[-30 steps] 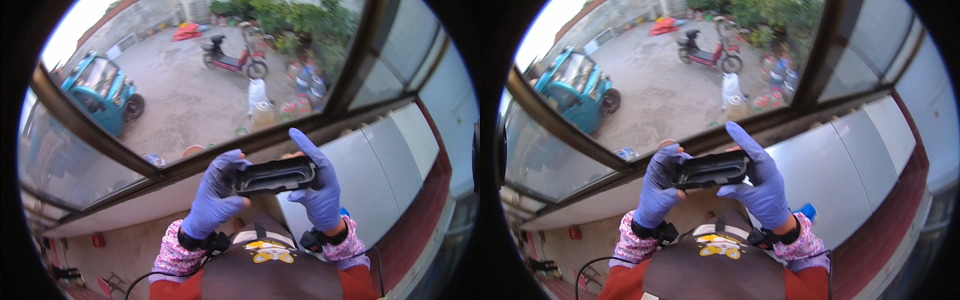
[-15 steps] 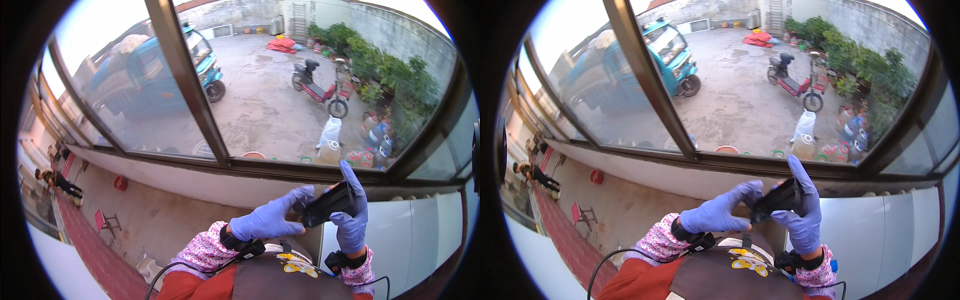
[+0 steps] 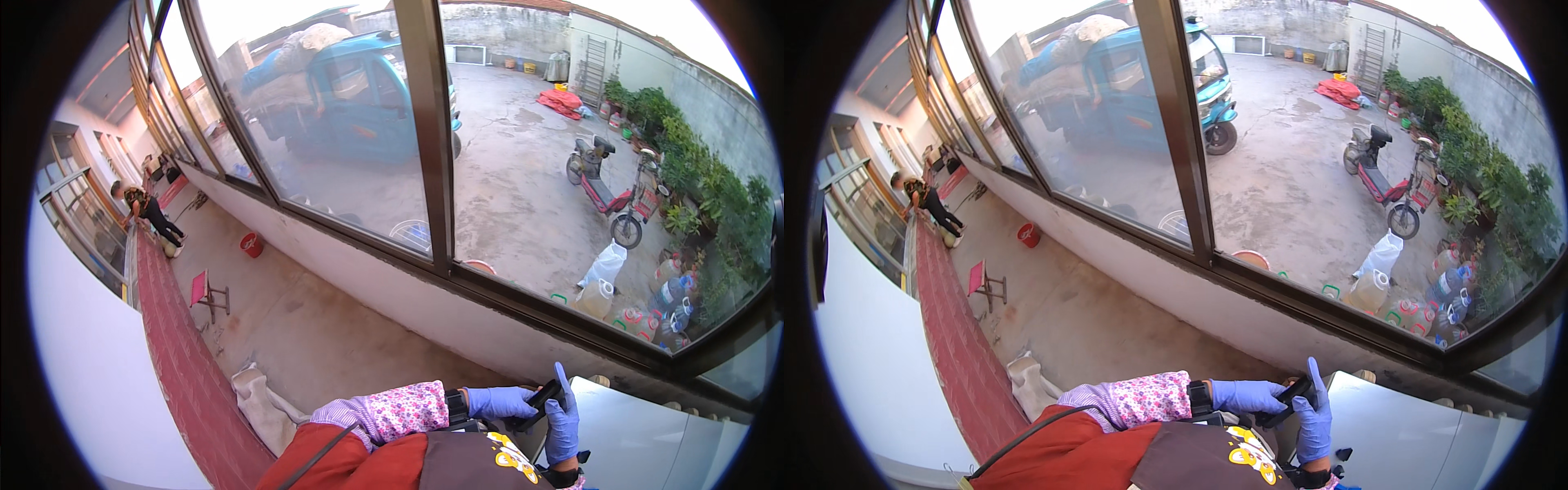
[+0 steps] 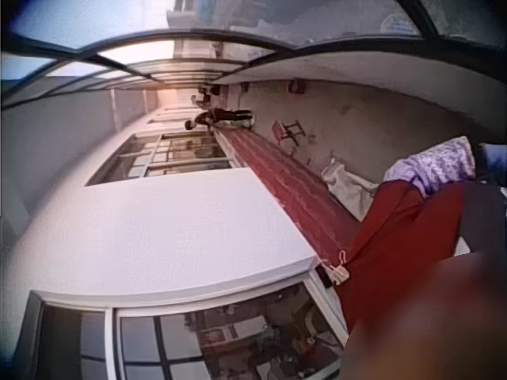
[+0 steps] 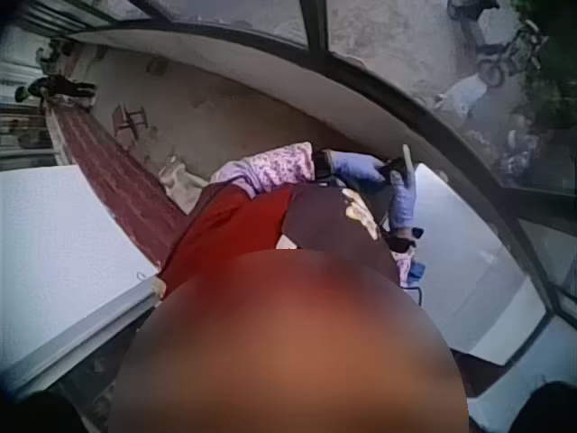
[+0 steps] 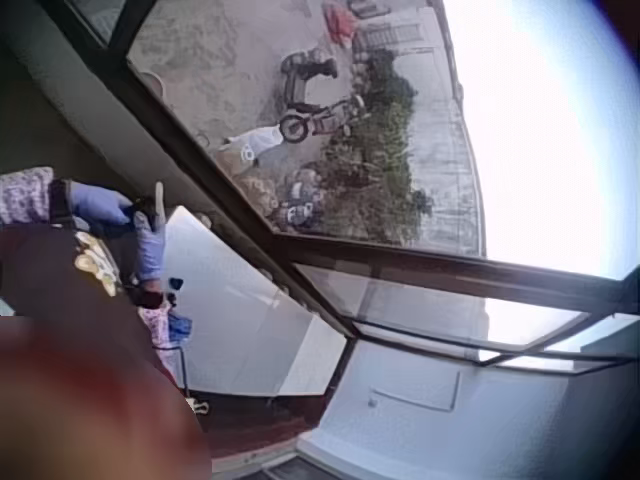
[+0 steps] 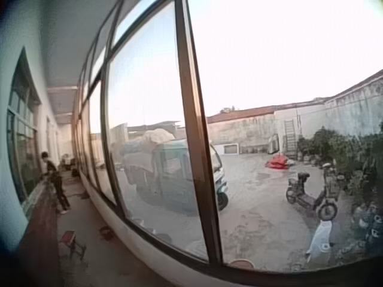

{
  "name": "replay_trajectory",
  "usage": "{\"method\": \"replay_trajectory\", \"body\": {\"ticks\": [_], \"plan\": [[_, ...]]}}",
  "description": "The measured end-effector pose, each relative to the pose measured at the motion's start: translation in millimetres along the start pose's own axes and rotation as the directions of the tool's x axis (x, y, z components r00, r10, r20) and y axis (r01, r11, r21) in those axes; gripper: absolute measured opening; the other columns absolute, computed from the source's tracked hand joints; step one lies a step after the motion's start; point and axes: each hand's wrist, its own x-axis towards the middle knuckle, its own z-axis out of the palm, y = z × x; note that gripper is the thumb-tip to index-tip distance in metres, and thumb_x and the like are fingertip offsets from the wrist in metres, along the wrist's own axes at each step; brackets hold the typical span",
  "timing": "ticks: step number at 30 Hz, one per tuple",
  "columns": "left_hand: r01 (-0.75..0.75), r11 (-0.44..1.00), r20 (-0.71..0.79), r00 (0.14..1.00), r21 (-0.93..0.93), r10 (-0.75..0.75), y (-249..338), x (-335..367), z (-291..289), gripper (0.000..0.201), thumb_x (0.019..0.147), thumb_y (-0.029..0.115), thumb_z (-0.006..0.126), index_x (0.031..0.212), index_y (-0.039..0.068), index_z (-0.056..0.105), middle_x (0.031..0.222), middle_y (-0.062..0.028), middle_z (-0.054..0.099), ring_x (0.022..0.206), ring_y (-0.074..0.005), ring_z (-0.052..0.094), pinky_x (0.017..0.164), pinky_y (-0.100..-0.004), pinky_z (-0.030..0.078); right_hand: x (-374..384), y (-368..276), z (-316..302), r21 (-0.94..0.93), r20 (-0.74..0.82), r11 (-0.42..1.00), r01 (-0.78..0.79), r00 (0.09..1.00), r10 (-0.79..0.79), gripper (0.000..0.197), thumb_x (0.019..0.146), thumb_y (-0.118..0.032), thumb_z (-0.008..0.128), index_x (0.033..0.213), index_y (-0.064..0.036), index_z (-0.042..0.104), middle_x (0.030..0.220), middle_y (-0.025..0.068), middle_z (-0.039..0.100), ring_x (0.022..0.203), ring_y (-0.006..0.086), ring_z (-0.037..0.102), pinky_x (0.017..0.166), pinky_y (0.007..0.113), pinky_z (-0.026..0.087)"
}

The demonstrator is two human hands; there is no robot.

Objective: The person wipes the exterior glass of a large window and the window frame using a blue cloth and a spray bottle. They repeatedly spray and wipe different sections of the glass and frame, then briefly handle a small black object on a nearby freezer before resuming wiping.

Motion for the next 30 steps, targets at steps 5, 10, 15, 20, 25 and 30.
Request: {"method": "replay_trajectory", "body": {"ticks": [5,10,15,20,25,30], "plan": [[-0.097,0.991,-0.252,0.965,-0.094,0.07,-22.3,18.8,-13.9,0.023,0.094,0.018,0.05,0.111,0.003,0.057,0.086,-0.0056,0.064,0.073,-0.012,0.061,0.064,-0.0258,0.049,-2.8,38.5,-19.4,-0.144,-0.209,0.989,-0.033,0.978,0.002,0.073,0.083,-0.019,0.07,0.147,-0.0127,0.036,0.112,0.0045,0.055,0.089,0.0125,0.055,0.08,0.025,0.047],[-0.269,0.949,-0.426,0.887,-0.166,0.177,-31.2,49.8,-16.3,0.03,0.095,0.014,0.048,0.121,0.0,0.053,0.101,-0.0092,0.063,0.087,-0.0155,0.061,0.079,-0.0276,0.05,3.1,54.9,-22.1,-0.402,-0.12,0.9,0.17,0.964,-0.236,0.095,0.072,-0.013,0.079,0.151,-0.0118,0.024,0.119,0.0081,0.05,0.097,0.0161,0.052,0.081,0.026,0.046],[-0.275,0.956,-0.384,0.897,-0.101,0.218,-24.5,75.0,8.1,0.035,0.098,0.012,0.046,0.131,0.001,0.048,0.115,-0.0071,0.06,0.1,-0.0135,0.056,0.091,-0.0276,0.046,8.1,38.7,-6.4,-0.63,-0.143,0.736,0.248,0.894,-0.424,0.099,0.072,-0.009,0.078,0.151,-0.0047,0.018,0.145,0.0187,0.04,0.127,0.0277,0.045,0.102,0.034,0.039],[-0.28,0.949,-0.29,0.929,-0.143,0.23,8.2,66.2,22.5,0.036,0.097,0.012,0.049,0.132,0.004,0.048,0.113,-0.0049,0.06,0.102,-0.0132,0.056,0.091,-0.0278,0.046,0.4,10.4,-14.9,-0.709,-0.087,0.633,0.311,0.852,-0.517,0.082,0.075,0.002,0.068,0.147,-0.0039,0.03,0.149,0.0134,0.038,0.126,0.0256,0.048,0.105,0.032,0.037],[-0.356,0.93,-0.216,0.919,-0.088,0.331,41.7,36.1,25.6,0.074,0.085,0.017,0.068,0.145,0.007,0.026,0.133,-0.0077,0.044,0.12,-0.0171,0.045,0.099,-0.0313,0.041,-18.5,-13.1,-37.4,-0.223,-0.269,0.973,0.056,0.956,-0.117,0.066,0.079,-0.002,0.07,0.14,-0.0038,0.045,0.135,0.0076,0.053,0.112,0.0176,0.056,0.092,0.029,0.048],[-0.382,0.923,0.036,0.923,-0.037,0.384,72.3,4.7,25.7,0.064,0.083,0.015,0.071,0.139,0.012,0.041,0.131,-0.004,0.048,0.115,-0.0128,0.047,0.093,-0.0292,0.043,-39.7,-39.3,-44.1,0.032,-0.137,0.999,-0.032,0.99,0.036,0.06,0.078,-0.011,0.074,0.134,-0.0038,0.051,0.125,0.0068,0.059,0.097,0.0131,0.06,0.071,0.025,0.052]]}}
